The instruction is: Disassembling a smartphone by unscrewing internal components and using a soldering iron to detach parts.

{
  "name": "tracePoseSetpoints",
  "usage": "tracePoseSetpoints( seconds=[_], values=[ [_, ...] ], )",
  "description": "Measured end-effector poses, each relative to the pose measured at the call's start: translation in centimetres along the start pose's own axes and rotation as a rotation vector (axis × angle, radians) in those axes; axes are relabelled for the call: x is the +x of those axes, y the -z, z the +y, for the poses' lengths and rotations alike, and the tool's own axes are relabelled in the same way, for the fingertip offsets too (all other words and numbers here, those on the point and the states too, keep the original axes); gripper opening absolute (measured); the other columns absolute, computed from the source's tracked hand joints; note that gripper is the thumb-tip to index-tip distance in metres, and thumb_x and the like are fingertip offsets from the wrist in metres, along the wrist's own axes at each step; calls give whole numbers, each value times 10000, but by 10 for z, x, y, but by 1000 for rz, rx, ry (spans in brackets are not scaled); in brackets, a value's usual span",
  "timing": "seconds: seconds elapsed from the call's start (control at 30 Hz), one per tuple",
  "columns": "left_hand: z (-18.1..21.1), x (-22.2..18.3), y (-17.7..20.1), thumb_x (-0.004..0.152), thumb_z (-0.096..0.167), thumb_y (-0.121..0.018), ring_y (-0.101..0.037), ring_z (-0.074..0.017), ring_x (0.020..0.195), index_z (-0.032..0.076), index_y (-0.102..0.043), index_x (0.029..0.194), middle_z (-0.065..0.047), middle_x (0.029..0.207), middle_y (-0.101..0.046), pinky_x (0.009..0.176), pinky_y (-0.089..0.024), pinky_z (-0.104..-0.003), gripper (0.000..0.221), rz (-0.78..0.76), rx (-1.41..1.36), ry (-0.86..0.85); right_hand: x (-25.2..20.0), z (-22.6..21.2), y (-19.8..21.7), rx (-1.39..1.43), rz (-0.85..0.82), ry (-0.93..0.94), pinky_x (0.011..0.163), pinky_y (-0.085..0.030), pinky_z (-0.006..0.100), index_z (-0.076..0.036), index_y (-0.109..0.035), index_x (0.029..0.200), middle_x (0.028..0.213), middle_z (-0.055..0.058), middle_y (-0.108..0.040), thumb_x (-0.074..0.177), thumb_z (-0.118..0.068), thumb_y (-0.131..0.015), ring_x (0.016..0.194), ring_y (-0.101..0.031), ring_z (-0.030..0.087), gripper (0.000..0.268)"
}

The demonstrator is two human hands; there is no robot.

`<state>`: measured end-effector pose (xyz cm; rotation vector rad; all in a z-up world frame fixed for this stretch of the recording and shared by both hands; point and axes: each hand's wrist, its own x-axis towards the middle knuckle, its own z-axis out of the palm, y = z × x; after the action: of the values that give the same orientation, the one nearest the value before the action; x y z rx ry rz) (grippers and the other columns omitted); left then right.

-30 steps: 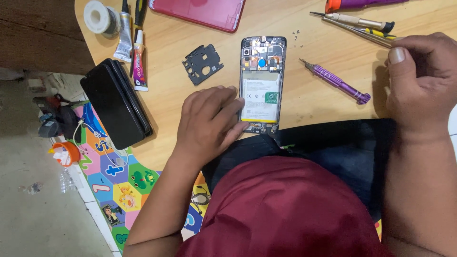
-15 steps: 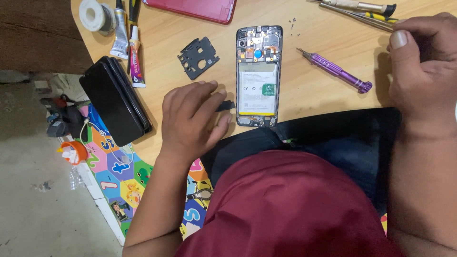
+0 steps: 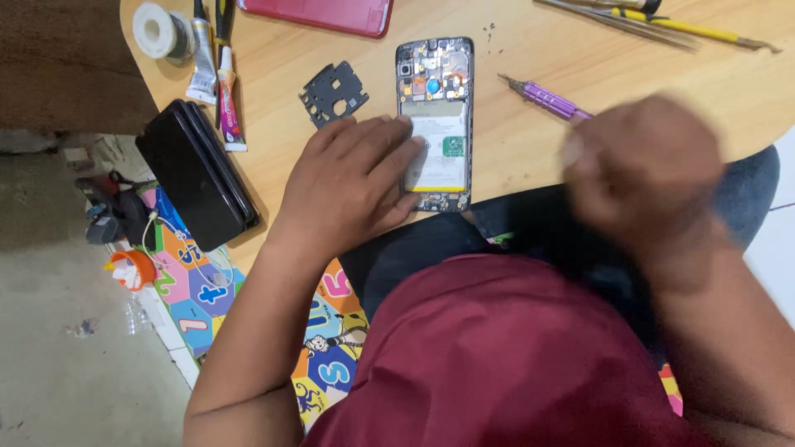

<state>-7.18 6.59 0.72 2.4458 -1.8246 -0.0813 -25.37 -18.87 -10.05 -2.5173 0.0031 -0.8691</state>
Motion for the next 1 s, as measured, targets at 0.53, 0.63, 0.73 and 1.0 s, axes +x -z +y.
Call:
tracePoseSetpoints(
  seconds=[0.53,0.63,0.73,1.0],
  values=[
    [-13,9,8,802,250,-803,-628,-232,1238,92,-706,1289,-73,1339,-655,1055,-444,-406,521,-52,10,-97,12,-74,-35,110,-141,167,891,-430,390,-137,-750,1088,1258,81,-657,937,-115,-775,1109,-610,225,155],
    [-12,12,11,813,251,-801,-621,-223,1256,97,-700,1309,-68,1358,-655,1061,-438,-403,529,-78,24,-103,5,-70,-40,111,-153,169,892,-413,380,-164,-747,1115,1282,66,-646,951,-142,-794,1111,-590,203,172],
    [-12,13,11,822,215,-810,-621,-230,1255,94,-697,1294,-67,1349,-653,1071,-434,-414,500,-67,25,-104,-1,-67,-43,110,-168,163,896,-417,378,-178,-728,1130,1283,62,-655,973,-173,-791,1108,-594,190,170],
    [-7,17,7,820,356,-846,-609,-243,1241,94,-679,1346,-65,1360,-638,1045,-411,-396,611,-56,71,-52,-3,-68,-46,110,-136,142,905,-424,369,-187,-743,1119,1250,51,-656,960,-164,-788,1064,-604,185,167]
  ],
)
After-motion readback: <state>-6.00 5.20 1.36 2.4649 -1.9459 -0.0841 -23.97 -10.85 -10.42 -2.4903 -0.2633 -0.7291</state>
